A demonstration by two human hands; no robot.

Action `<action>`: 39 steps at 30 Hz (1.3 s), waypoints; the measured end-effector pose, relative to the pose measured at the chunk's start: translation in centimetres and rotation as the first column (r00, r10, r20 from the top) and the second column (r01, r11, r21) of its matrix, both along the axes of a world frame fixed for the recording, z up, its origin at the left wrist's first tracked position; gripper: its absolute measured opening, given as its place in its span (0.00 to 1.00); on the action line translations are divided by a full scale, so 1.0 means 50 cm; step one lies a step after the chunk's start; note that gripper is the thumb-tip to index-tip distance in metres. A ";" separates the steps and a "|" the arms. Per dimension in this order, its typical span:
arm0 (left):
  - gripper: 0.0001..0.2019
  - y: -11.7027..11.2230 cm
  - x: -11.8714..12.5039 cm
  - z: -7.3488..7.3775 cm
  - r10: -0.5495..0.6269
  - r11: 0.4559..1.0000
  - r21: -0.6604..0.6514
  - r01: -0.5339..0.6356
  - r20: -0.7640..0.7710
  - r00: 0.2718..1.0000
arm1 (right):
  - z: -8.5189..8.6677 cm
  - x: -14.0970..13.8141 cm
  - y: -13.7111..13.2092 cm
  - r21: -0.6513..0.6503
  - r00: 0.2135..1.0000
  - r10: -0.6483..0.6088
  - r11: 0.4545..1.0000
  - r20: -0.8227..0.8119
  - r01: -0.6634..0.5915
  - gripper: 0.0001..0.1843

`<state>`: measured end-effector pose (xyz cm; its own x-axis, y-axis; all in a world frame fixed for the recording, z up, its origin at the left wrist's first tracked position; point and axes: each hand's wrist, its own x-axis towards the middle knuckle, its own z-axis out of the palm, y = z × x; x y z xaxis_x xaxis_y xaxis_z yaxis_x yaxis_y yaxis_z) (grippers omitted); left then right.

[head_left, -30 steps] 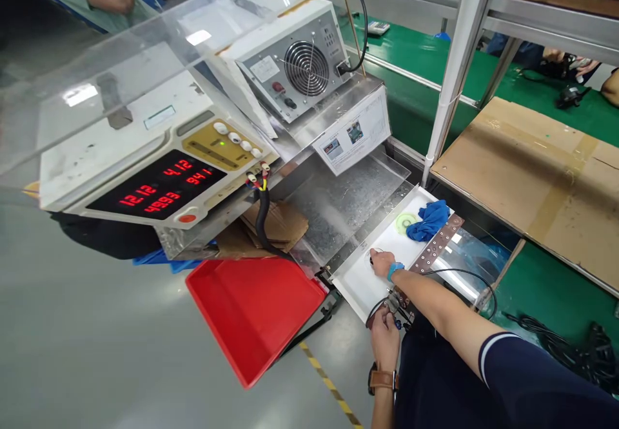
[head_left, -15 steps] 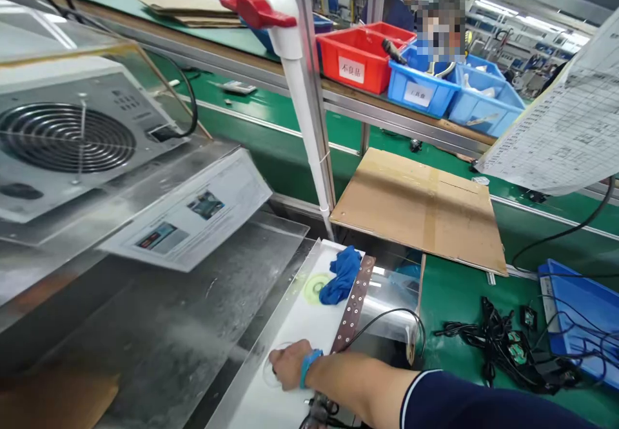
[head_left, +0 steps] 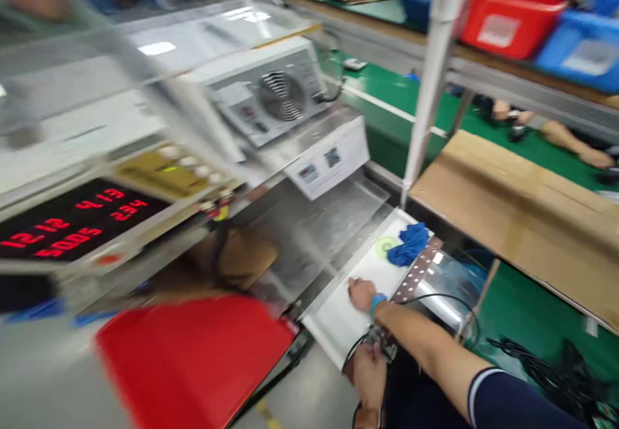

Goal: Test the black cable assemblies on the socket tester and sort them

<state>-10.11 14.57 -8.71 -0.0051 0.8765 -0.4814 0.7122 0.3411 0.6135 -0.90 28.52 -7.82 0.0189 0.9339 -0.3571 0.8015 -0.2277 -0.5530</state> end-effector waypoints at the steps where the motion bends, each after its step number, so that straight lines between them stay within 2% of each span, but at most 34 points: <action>1: 0.09 -0.008 -0.026 0.000 0.015 1.000 -0.005 -0.015 -0.028 0.999 | -0.019 -0.007 0.005 -0.032 1.000 0.012 0.999 0.029 -0.011 0.15; 3: 0.09 -0.018 -0.054 -0.002 0.025 1.000 0.003 -0.025 -0.051 0.998 | -0.051 -0.019 0.012 -0.063 0.995 0.042 0.997 0.087 -0.037 0.16; 5: 0.09 -0.020 -0.057 -0.005 0.035 0.999 0.019 -0.034 -0.051 0.998 | -0.070 -0.024 0.010 -0.081 0.990 0.060 0.995 0.129 -0.050 0.17; 10: 0.07 -0.023 -0.043 -0.006 0.040 0.999 -0.010 -0.040 -0.051 0.998 | -0.081 -0.023 0.000 -0.099 0.980 0.077 0.993 0.183 -0.059 0.18; 13: 0.06 -0.037 -0.046 -0.016 0.063 0.997 -0.035 -0.064 -0.039 0.997 | -0.085 -0.024 0.001 -0.101 0.975 0.100 0.992 0.197 -0.081 0.18; 16: 0.07 -0.037 -0.065 -0.031 0.151 0.988 -0.046 -0.150 0.024 0.988 | -0.103 -0.029 0.004 -0.123 0.971 0.120 0.988 0.207 -0.096 0.18; 18: 0.10 -0.004 -0.092 -0.025 0.249 0.968 0.018 -0.251 0.085 0.965 | -0.121 -0.032 0.006 -0.134 0.970 0.120 0.987 0.210 -0.093 0.18; 20: 0.14 0.068 -0.136 0.017 0.331 0.914 0.201 -0.351 0.126 0.935 | -0.139 -0.035 0.008 -0.130 0.969 0.121 0.987 0.214 -0.095 0.19; 21: 0.18 0.117 -0.163 0.053 0.358 0.863 0.330 -0.381 0.131 0.924 | -0.146 -0.036 0.009 -0.125 0.968 0.122 0.987 0.217 -0.096 0.19; 22: 0.21 0.174 -0.192 0.097 0.348 0.813 0.458 -0.359 0.113 0.931 | -0.151 -0.037 0.009 -0.120 0.968 0.123 0.988 0.220 -0.098 0.19; 24: 0.26 0.301 -0.245 0.200 0.302 0.718 0.649 -0.252 0.036 0.953 | -0.157 -0.039 0.009 -0.114 0.967 0.121 0.989 0.223 -0.097 0.19; 26: 0.30 0.427 -0.287 0.296 0.262 0.642 0.759 -0.110 -0.082 0.961 | -0.159 -0.040 0.008 -0.116 0.971 0.106 0.990 0.215 -0.083 0.21; 28: 0.34 0.531 -0.311 0.363 0.249 0.613 0.790 0.013 -0.209 0.946 | -0.160 -0.042 0.007 -0.116 0.978 0.078 0.992 0.194 -0.056 0.23; 29: 0.36 0.570 -0.319 0.383 0.248 0.610 0.790 0.060 -0.262 0.932 | -0.160 -0.043 0.007 -0.115 0.982 0.058 0.993 0.180 -0.038 0.24; 31: 0.38 0.624 -0.329 0.400 0.261 0.611 0.783 0.119 -0.341 0.903 | -0.163 -0.046 0.008 -0.108 0.988 0.018 0.994 0.155 -0.001 0.25; 33: 0.39 0.651 -0.337 0.398 0.279 0.610 0.777 0.153 -0.392 0.877 | -0.167 -0.050 0.010 -0.106 0.991 -0.011 0.994 0.136 0.026 0.26; 39: 0.41 0.667 -0.343 0.381 0.293 0.612 0.749 0.254 -0.513 0.807 | -0.187 -0.053 0.004 -0.070 0.988 -0.026 0.997 0.155 0.038 0.27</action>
<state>-27.24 47.92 10.36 -0.0387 0.8884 0.4574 0.9885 -0.0329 0.1474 -3.53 28.73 -17.17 0.1082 0.9036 -0.4145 0.8673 -0.2896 -0.4050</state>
